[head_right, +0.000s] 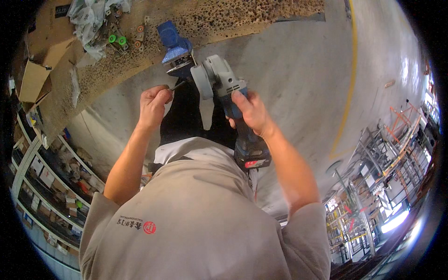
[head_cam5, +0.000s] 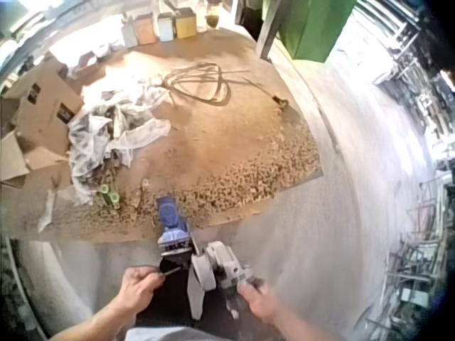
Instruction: The person holds an angle grinder while standing near a vise, then handles a small metal component, moves an orange ladder into place, and uses a screwdriver to secure hardware into the top of a metal door frame.
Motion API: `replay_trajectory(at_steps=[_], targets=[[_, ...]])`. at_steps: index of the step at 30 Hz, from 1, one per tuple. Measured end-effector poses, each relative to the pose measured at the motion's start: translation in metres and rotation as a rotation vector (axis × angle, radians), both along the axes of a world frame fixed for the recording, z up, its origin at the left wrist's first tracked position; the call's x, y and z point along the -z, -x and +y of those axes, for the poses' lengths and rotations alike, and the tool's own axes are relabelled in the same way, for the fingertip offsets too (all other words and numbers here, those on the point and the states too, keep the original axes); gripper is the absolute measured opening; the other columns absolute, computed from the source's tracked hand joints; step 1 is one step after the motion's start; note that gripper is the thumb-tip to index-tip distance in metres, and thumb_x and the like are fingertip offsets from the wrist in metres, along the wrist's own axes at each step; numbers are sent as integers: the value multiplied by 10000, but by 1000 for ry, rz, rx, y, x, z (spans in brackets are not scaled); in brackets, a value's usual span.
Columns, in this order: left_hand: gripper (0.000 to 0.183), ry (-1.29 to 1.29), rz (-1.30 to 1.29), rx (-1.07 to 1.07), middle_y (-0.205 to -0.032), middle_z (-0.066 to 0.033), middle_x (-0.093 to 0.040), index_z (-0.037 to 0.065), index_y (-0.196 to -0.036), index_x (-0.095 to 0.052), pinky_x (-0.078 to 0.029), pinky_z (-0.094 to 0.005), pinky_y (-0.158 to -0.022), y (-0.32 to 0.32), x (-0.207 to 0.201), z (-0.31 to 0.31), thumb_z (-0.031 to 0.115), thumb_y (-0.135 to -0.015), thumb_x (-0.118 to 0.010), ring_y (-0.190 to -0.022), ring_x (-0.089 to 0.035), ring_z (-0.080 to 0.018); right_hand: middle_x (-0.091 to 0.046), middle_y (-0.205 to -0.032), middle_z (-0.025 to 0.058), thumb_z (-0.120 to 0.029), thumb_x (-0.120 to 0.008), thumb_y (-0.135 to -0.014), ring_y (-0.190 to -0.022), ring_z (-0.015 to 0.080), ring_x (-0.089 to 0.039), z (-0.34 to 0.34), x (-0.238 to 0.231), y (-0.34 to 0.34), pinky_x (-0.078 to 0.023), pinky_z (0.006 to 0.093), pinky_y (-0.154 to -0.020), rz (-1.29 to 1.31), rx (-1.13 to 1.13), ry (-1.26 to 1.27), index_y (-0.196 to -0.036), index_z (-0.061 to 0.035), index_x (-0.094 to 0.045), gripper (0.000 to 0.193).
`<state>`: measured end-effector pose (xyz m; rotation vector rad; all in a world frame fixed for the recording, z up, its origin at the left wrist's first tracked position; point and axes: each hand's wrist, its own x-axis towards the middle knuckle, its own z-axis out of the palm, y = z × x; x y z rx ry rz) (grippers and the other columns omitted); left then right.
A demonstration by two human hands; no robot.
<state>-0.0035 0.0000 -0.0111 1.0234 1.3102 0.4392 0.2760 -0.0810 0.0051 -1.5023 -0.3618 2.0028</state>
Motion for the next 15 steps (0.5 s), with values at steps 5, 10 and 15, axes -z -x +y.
replay_trajectory(at_steps=[5, 10, 15], targets=[[279, -3, 16, 15, -608, 40, -438, 22, -659, -541, -306, -269, -498, -3, -5, 4, 186, -885, -557, -565, -383, -66, -615, -703, 80, -579, -612, -902, -523, 150, -597, 0, 6, 1, -488, 281, -491, 2, 28, 3, -911, -1, -588, 579], [280, -14, 8, 4, -607, 24, -442, 9, -671, -549, -317, -269, -502, -1, -1, 2, 192, -882, -562, -570, -397, -69, -612, -701, 75, -565, -636, -893, -530, 148, -596, 2, 0, 2, -488, 280, -497, 3, 33, -17, -923, -2, -592, 566], [271, -19, 23, -2, -606, 24, -442, 6, -678, -555, -325, -271, -497, -5, -10, 3, 184, -882, -564, -562, -401, -71, -609, -731, 59, -537, -680, -872, -557, 139, -592, -5, 1, 1, -493, 279, -512, -136, 14, -78, -975, 16, -593, 569]])
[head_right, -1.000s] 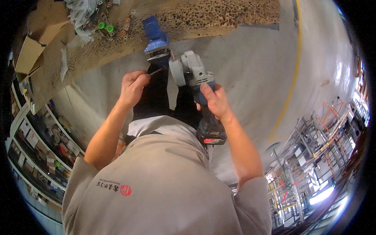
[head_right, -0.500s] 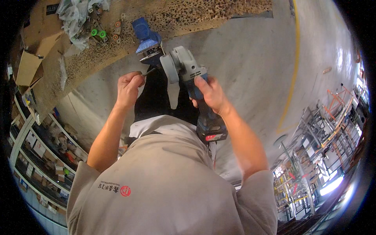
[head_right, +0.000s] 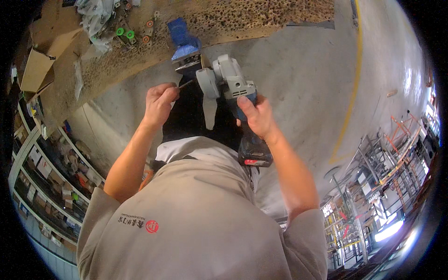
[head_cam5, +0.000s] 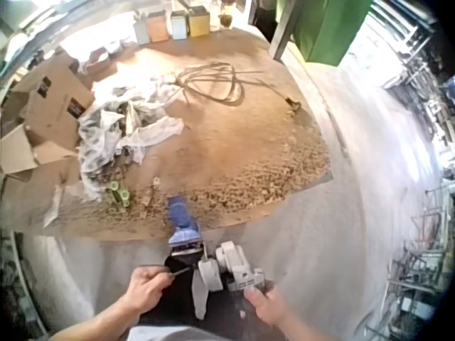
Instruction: The person holds an angle grinder while standing near a vise, then handles a small metal component, moves an orange ladder into place, and uses a screwdriver to secure hardware into the top of a metal door frame.
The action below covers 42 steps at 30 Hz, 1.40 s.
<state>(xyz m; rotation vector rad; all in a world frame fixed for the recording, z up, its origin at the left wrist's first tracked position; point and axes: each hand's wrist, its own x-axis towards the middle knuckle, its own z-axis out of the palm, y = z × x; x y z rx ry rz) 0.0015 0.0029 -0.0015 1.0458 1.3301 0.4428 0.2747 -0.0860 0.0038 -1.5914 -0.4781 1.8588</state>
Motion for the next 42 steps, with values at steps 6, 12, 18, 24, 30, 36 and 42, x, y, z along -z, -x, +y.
replay_trajectory(at_steps=[6, 12, 18, 24, 30, 36, 42], targets=[[274, 47, 29, 27, -637, 0, -497, -16, -700, -572, -369, -270, -569, 2, -4, 1, 192, -879, -563, -622, -450, -92, -597, -757, 47, -533, -708, -851, -590, 125, -578, 2, -16, 2, -503, 285, -525, -139, -36, -5, -1005, 44, -587, 610], [277, 61, 38, 36, -652, -10, -515, -24, -698, -567, -383, -270, -605, 3, -2, 1, 192, -872, -560, -652, -467, -104, -614, -777, 62, -531, -717, -844, -614, 123, -583, 3, -17, 1, -507, 284, -524, -195, -39, 2, -1024, 52, -584, 624], [273, 20, -11, 11, -606, 29, -433, 9, -662, -540, -342, -272, -487, 5, 3, -1, 166, -883, -565, -556, -399, -66, -623, -776, 66, -499, -714, -860, -608, 130, -595, -1, -13, -2, -507, 283, -523, -206, -36, -21, -1004, 51, -587, 582], [269, 77, 22, 32, -645, -2, -503, -14, -686, -562, -367, -269, -585, 5, -2, 2, 176, -876, -565, -636, -446, -95, -602, -664, 48, -619, -634, -863, -534, 127, -589, 3, -9, 1, -480, 273, -494, -169, -58, -15, -937, 3, -595, 628], [269, 67, 16, 46, -644, 9, -505, -14, -703, -587, -365, -265, -574, 3, -5, 2, 185, -883, -568, -632, -454, -90, -604, -673, 60, -574, -607, -904, -525, 143, -592, 3, 0, 2, -481, 276, -487, -86, -48, -40, -926, 1, -594, 575], [281, 80, 9, 19, -611, -1, -440, -7, -679, -534, -366, -292, -526, 2, -6, 3, 191, -876, -565, -582, -421, -92, -613, -685, 76, -567, -601, -914, -530, 152, -600, 0, -1, 6, -488, 278, -489, -65, -29, -39, -908, 4, -597, 571], [273, 60, -13, 42, -621, 12, -432, -2, -690, -538, -355, -287, -536, 2, -5, 6, 195, -877, -567, -605, -411, -84, -623, -686, 90, -582, -585, -919, -535, 156, -610, 6, -8, 12, -501, 279, -503, -39, -9, -34, -897, 13, -601, 596]])
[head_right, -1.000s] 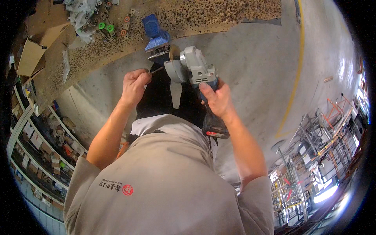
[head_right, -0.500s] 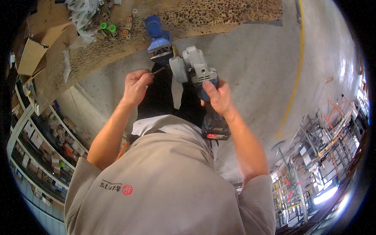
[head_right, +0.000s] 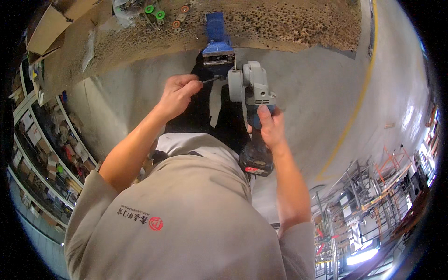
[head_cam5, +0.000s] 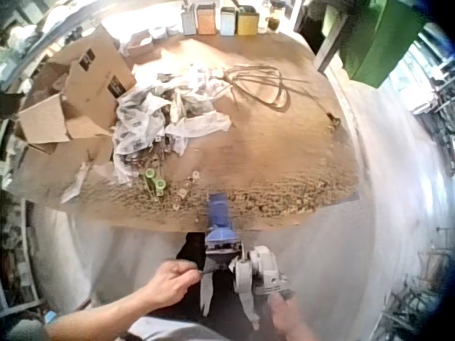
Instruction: The person holds an angle grinder while standing near a vise, then handles a small metal component, moves an orange ladder into place, and uses a screwdriver to secure hardware into the top of a metal door frame.
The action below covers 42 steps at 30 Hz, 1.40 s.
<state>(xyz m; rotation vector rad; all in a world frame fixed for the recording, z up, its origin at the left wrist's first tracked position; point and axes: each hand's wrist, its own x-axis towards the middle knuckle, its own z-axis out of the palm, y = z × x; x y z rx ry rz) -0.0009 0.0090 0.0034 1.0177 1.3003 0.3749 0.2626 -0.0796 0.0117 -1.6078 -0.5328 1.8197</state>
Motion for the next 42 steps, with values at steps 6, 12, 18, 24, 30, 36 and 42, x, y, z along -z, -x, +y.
replay_trajectory(at_steps=[6, 12, 18, 24, 30, 36, 42], targets=[[270, -33, -38, -23, -626, 28, -434, 8, -684, -541, -348, -277, -540, 3, 6, -5, 197, -873, -579, -616, -408, -74, -621, -681, 92, -618, -537, -927, -533, 158, -610, 2, 1, -4, -507, 281, -512, -46, -71, 10, -889, 22, -600, 644], [284, 1, -26, -27, -618, 22, -433, 11, -669, -512, -352, -281, -536, 3, 4, -5, 201, -869, -579, -608, -410, -79, -621, -684, 71, -553, -556, -943, -538, 149, -602, 1, 0, -2, -489, 285, -507, -24, -52, 3, -920, 8, -609, 563], [283, 4, -14, -3, -622, 16, -447, 6, -684, -526, -367, -275, -555, 1, 2, -2, 207, -877, -573, -621, -431, -81, -620, -680, 94, -624, -528, -928, -544, 162, -608, 1, -2, -2, -505, 292, -522, -41, -77, 4, -886, 16, -603, 646], [272, -17, 10, 8, -643, -1, -481, -2, -730, -586, -375, -272, -576, 1, 3, -5, 219, -888, -569, -638, -449, -87, -629, -695, 100, -603, -547, -929, -552, 165, -613, -1, 2, -7, -506, 292, -525, -28, -87, 3, -918, 19, -607, 624], [280, 34, 19, 1, -646, 22, -484, -3, -723, -584, -361, -273, -567, 4, 6, -5, 217, -895, -570, -632, -441, -90, -627, -689, 91, -552, -571, -936, -552, 161, -611, -18, 3, -15, -503, 291, -524, -21, -72, -4, -930, 17, -609, 571], [290, 27, 5, -27, -607, 28, -438, 5, -679, -540, -362, -276, -526, -1, -1, -4, 198, -893, -564, -583, -419, -77, -617, -681, 82, -532, -573, -944, -546, 154, -602, -11, 0, -10, -495, 290, -520, -39, -34, -37, -926, 8, -607, 541], [268, 40, 23, -8, -636, 37, -480, 9, -705, -578, -349, -261, -551, 0, 1, -6, 202, -891, -569, -614, -426, -75, -613, -680, 79, -546, -577, -938, -539, 153, -596, -4, 3, -9, -488, 285, -513, -44, -37, -28, -931, 1, -599, 548]])
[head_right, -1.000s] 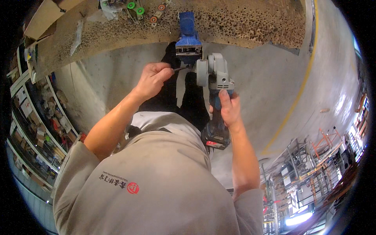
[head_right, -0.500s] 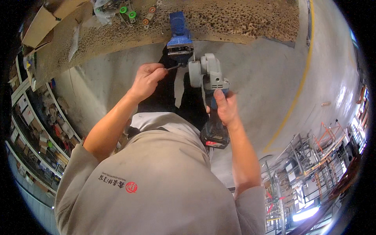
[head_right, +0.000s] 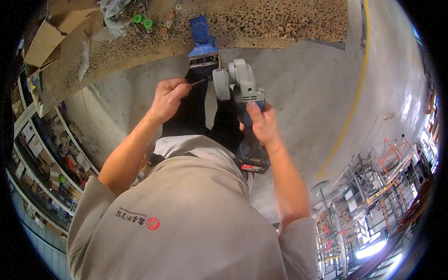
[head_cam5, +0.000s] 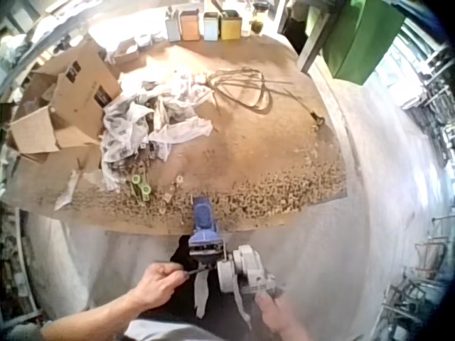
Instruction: The person holds an angle grinder while standing near a vise, then handles a small metal component, moves an orange ladder into place, and uses a screwdriver to secure hardware into the top of a metal door frame.
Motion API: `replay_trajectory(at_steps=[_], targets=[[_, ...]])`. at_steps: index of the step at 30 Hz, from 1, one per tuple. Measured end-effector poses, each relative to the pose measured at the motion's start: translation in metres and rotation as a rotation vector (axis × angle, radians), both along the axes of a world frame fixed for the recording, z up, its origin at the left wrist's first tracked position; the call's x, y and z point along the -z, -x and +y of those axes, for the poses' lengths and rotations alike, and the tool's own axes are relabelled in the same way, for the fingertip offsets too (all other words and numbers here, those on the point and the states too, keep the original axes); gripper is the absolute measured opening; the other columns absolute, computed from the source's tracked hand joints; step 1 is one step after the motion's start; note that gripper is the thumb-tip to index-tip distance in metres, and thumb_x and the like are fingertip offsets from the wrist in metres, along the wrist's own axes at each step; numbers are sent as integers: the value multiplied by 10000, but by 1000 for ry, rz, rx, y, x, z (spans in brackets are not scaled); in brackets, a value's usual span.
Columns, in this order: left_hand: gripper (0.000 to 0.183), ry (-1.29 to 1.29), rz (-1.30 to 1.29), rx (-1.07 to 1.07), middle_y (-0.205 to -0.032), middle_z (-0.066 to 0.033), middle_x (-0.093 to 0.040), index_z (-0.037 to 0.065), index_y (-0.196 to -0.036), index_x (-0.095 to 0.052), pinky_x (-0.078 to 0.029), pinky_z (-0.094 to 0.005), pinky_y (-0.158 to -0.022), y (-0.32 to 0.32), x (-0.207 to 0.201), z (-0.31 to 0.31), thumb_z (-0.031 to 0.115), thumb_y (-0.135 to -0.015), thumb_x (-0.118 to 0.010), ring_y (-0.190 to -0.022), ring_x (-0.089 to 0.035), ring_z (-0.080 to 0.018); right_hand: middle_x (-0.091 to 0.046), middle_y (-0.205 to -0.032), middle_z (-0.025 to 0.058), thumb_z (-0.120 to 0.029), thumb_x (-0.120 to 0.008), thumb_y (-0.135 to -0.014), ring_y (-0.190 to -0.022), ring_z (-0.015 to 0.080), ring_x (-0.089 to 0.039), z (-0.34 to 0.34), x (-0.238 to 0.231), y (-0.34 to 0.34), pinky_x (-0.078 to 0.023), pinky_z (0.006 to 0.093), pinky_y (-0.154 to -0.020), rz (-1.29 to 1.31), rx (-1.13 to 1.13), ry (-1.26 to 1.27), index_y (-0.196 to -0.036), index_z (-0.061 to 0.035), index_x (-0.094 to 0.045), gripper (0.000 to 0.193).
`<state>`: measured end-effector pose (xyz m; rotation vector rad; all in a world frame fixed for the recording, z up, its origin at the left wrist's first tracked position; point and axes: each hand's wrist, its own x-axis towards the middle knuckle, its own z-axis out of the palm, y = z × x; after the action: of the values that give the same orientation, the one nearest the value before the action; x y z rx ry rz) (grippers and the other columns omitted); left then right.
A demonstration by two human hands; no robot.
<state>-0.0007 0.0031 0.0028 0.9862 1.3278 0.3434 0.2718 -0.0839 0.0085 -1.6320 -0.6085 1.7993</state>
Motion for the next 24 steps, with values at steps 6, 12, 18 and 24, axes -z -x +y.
replay_trajectory(at_steps=[6, 12, 18, 24], targets=[[280, -49, 4, 7, -615, 26, -445, 4, -680, -541, -354, -273, -518, 0, 2, 1, 191, -888, -563, -575, -418, -76, -613, -685, 76, -575, -590, -918, -537, 149, -593, 2, -3, -1, -489, 288, -508, 19, -3, 18, -925, 1, -597, 576], [288, -32, 17, 3, -610, 20, -440, 8, -679, -550, -349, -275, -501, 0, 4, 2, 205, -888, -565, -562, -415, -75, -609, -687, 62, -571, -629, -896, -537, 139, -588, -5, 5, -5, -485, 283, -502, 30, 10, 63, -923, -6, -602, 566], [281, -50, 80, 40, -624, 25, -464, 11, -695, -571, -347, -266, -514, 1, 2, 3, 215, -889, -568, -573, -417, -73, -629, -743, 64, -429, -673, -913, -572, 144, -607, -29, -3, -28, -498, 288, -524, 130, 126, 145, -985, 7, -609, 446], [280, -91, 58, -8, -639, 19, -491, 11, -680, -565, -349, -257, -566, 1, 2, -1, 193, -892, -557, -607, -418, -75, -659, -987, 152, -691, -336, -951, -809, 262, -654, -40, -35, -81, -539, 415, -729, 518, 437, 91, -1236, -4, -547, 773]])
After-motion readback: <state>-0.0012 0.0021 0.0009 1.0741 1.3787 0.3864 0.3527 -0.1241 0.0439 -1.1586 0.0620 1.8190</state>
